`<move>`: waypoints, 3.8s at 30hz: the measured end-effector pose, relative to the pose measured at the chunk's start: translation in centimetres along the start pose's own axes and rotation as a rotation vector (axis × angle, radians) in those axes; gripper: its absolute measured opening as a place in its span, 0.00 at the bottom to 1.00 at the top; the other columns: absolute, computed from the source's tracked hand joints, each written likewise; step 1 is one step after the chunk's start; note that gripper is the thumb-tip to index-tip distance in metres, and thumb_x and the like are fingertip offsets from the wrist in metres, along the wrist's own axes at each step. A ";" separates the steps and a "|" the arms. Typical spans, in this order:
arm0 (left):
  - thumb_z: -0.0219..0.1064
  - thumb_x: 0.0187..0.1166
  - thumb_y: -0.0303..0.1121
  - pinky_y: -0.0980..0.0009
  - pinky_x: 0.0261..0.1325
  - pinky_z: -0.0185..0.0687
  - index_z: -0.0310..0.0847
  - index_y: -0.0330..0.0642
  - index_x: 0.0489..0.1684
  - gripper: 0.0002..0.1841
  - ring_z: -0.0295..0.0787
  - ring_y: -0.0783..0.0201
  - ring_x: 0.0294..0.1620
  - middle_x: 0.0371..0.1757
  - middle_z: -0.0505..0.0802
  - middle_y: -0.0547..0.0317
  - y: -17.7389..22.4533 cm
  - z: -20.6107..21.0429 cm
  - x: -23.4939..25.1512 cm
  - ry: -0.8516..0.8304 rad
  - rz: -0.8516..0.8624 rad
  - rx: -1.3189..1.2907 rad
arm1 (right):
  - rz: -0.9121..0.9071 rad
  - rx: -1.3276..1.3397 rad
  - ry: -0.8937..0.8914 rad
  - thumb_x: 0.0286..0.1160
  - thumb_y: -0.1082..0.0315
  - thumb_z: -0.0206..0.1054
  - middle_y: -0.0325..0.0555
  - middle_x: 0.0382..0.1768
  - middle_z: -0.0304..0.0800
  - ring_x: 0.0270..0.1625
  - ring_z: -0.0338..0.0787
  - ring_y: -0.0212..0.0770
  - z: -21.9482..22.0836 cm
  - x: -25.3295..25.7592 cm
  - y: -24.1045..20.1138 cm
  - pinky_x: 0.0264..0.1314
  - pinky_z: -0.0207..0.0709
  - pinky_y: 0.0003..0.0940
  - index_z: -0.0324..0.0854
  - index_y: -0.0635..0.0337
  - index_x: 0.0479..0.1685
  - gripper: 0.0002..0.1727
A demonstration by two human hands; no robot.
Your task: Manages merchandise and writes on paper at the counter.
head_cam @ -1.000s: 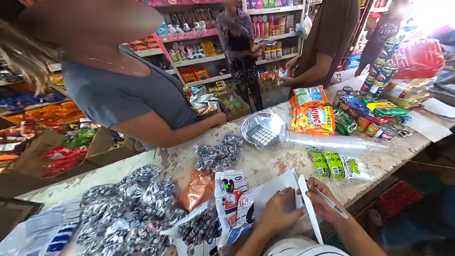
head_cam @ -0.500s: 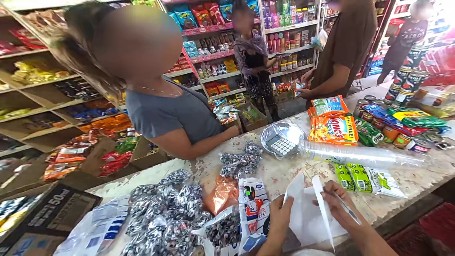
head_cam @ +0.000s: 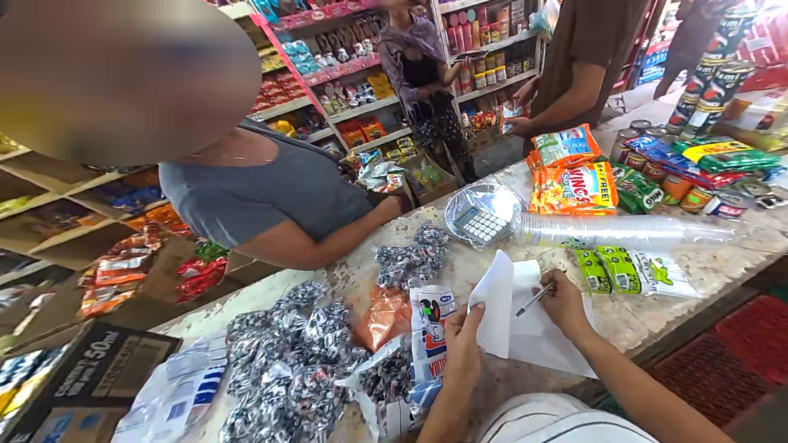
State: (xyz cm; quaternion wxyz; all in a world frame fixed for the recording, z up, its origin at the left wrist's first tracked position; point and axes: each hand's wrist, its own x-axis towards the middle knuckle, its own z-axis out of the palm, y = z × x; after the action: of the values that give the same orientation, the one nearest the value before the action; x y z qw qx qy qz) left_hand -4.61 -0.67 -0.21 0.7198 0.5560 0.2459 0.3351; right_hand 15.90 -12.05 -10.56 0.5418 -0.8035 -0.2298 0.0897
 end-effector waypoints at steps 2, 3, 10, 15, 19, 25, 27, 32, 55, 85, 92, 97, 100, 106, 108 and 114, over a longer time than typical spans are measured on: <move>0.58 0.83 0.31 0.67 0.43 0.92 0.89 0.36 0.36 0.13 0.93 0.66 0.34 0.32 0.94 0.56 -0.6 -0.2 -0.4 -0.038 -0.006 0.002 | 0.023 0.026 0.023 0.67 0.66 0.77 0.42 0.37 0.87 0.32 0.88 0.36 1.5 -0.5 -0.3 0.33 0.85 0.36 0.77 0.60 0.51 0.18; 0.59 0.83 0.32 0.68 0.41 0.91 0.90 0.38 0.33 0.13 0.92 0.68 0.32 0.30 0.94 0.58 -1.0 -0.4 -0.7 -0.073 -0.002 0.011 | 0.022 0.050 0.027 0.68 0.67 0.76 0.43 0.38 0.87 0.33 0.88 0.36 2.2 -0.8 -0.1 0.34 0.86 0.35 0.77 0.61 0.52 0.18; 0.33 0.83 0.73 0.48 0.85 0.68 0.85 0.31 0.65 0.51 0.72 0.43 0.84 0.79 0.82 0.39 -5.3 -2.7 -0.1 -0.493 0.075 0.015 | -0.051 0.421 -0.025 0.88 0.68 0.50 0.49 0.56 0.90 0.59 0.88 0.28 0.0 -2.9 2.0 0.67 0.82 0.28 0.76 0.72 0.67 0.19; 0.70 0.78 0.54 0.50 0.82 0.74 0.77 0.33 0.76 0.36 0.73 0.49 0.84 0.81 0.80 0.44 -7.6 -3.1 -0.1 -0.308 0.230 0.274 | -0.043 0.355 0.012 0.80 0.69 0.67 0.44 0.55 0.91 0.54 0.92 0.36 -3.4 -0.2 4.3 0.54 0.89 0.37 0.74 0.62 0.59 0.13; 0.90 0.47 0.51 0.47 0.91 0.58 0.77 0.45 0.81 0.51 0.55 0.44 0.93 0.89 0.68 0.41 -9.3 -3.0 -1.2 -0.364 0.235 0.770 | -0.207 0.333 -0.039 0.79 0.75 0.61 0.44 0.67 0.90 0.65 0.92 0.47 -5.2 0.8 8.3 0.64 0.90 0.47 0.76 0.58 0.56 0.10; 0.89 0.53 0.45 0.41 0.93 0.47 0.82 0.56 0.77 0.42 0.48 0.40 0.94 0.90 0.67 0.41 -13.9 -4.0 0.3 -0.446 0.354 0.910 | -0.379 0.470 -0.172 0.84 0.70 0.61 0.55 0.65 0.89 0.67 0.89 0.62 -8.9 2.7 11.6 0.69 0.86 0.56 0.77 0.58 0.63 0.13; 0.88 0.55 0.42 0.39 0.94 0.37 0.81 0.63 0.78 0.41 0.47 0.43 0.95 0.91 0.68 0.49 -14.5 -4.6 1.4 -0.502 0.369 0.987 | -0.379 0.481 -0.212 0.85 0.68 0.62 0.56 0.64 0.90 0.67 0.89 0.63 -9.9 3.9 11.3 0.68 0.86 0.57 0.76 0.60 0.64 0.14; 0.86 0.57 0.34 0.36 0.93 0.33 0.82 0.71 0.76 0.39 0.48 0.53 0.96 0.91 0.68 0.62 -12.1 -3.5 4.1 -0.632 0.209 1.147 | -0.434 -0.064 -0.202 0.83 0.49 0.65 0.33 0.63 0.89 0.63 0.90 0.36 -6.5 8.9 12.8 0.61 0.89 0.41 0.76 0.43 0.72 0.22; 0.67 0.73 0.18 0.41 0.87 0.57 0.96 0.42 0.51 0.15 0.73 0.34 0.82 0.76 0.84 0.35 -7.0 -2.2 4.4 -0.211 0.196 1.016 | -0.007 -0.366 -0.083 0.75 0.53 0.72 0.53 0.59 0.87 0.46 0.91 0.45 -3.4 1.7 4.5 0.47 0.88 0.47 0.80 0.54 0.68 0.25; 0.76 0.67 0.24 0.43 0.84 0.63 0.98 0.42 0.41 0.08 0.75 0.31 0.79 0.69 0.86 0.28 -5.7 -2.5 3.7 -0.235 0.096 0.934 | -0.060 0.376 -0.142 0.96 0.50 0.34 0.40 0.32 0.93 0.23 0.88 0.33 -4.6 -2.0 -2.6 0.27 0.84 0.28 0.72 0.61 0.68 0.29; 0.77 0.68 0.25 0.41 0.83 0.62 0.98 0.42 0.40 0.07 0.77 0.33 0.77 0.64 0.90 0.32 -5.5 -2.4 3.9 -0.246 0.079 0.941 | -0.003 0.379 -0.207 0.92 0.65 0.51 0.29 0.19 0.83 0.17 0.77 0.23 -0.1 -0.5 -5.1 0.20 0.74 0.20 0.88 0.61 0.45 0.18; 0.77 0.68 0.25 0.40 0.83 0.62 0.98 0.42 0.40 0.07 0.79 0.33 0.76 0.62 0.92 0.34 -5.4 -2.4 3.8 -0.241 0.099 0.931 | -0.024 0.371 -0.331 0.86 0.66 0.63 0.33 0.23 0.90 0.18 0.85 0.26 2.2 0.7 -6.0 0.20 0.81 0.22 0.83 0.56 0.39 0.07; 0.77 0.68 0.25 0.40 0.84 0.61 0.98 0.43 0.39 0.07 0.79 0.34 0.76 0.62 0.92 0.36 -5.7 -2.6 3.6 -0.235 0.119 0.940 | -0.037 0.358 -0.401 0.82 0.68 0.67 0.32 0.21 0.90 0.16 0.84 0.24 3.6 1.0 -6.6 0.18 0.80 0.20 0.81 0.57 0.36 0.06; 0.76 0.69 0.25 0.43 0.82 0.66 0.98 0.41 0.40 0.07 0.79 0.34 0.76 0.66 0.90 0.34 -5.8 -2.7 3.6 -0.242 0.112 0.907 | -0.086 0.322 -0.480 0.82 0.69 0.67 0.31 0.21 0.89 0.17 0.84 0.22 4.5 1.1 -5.9 0.20 0.80 0.18 0.81 0.58 0.34 0.07; 0.77 0.69 0.25 0.42 0.83 0.65 0.98 0.41 0.40 0.07 0.78 0.32 0.77 0.67 0.89 0.32 -6.0 -2.8 3.6 -0.238 0.129 0.895 | -0.120 0.309 -0.469 0.82 0.68 0.67 0.31 0.22 0.89 0.17 0.84 0.22 4.0 1.6 -5.3 0.20 0.80 0.18 0.82 0.58 0.35 0.06; 0.76 0.68 0.24 0.44 0.79 0.70 0.98 0.42 0.38 0.06 0.83 0.34 0.73 0.63 0.91 0.34 -6.6 -3.0 3.6 -0.186 0.201 0.909 | -0.080 0.327 -0.302 0.84 0.70 0.64 0.32 0.23 0.90 0.18 0.85 0.23 1.3 3.0 -4.1 0.21 0.82 0.19 0.80 0.58 0.35 0.07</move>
State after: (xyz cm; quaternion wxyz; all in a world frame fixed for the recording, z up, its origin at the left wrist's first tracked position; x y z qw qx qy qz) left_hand -3.03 2.87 -7.33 0.3865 0.8634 0.2471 0.2101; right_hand 16.89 -8.34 -7.04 0.6273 -0.6726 -0.3227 0.2235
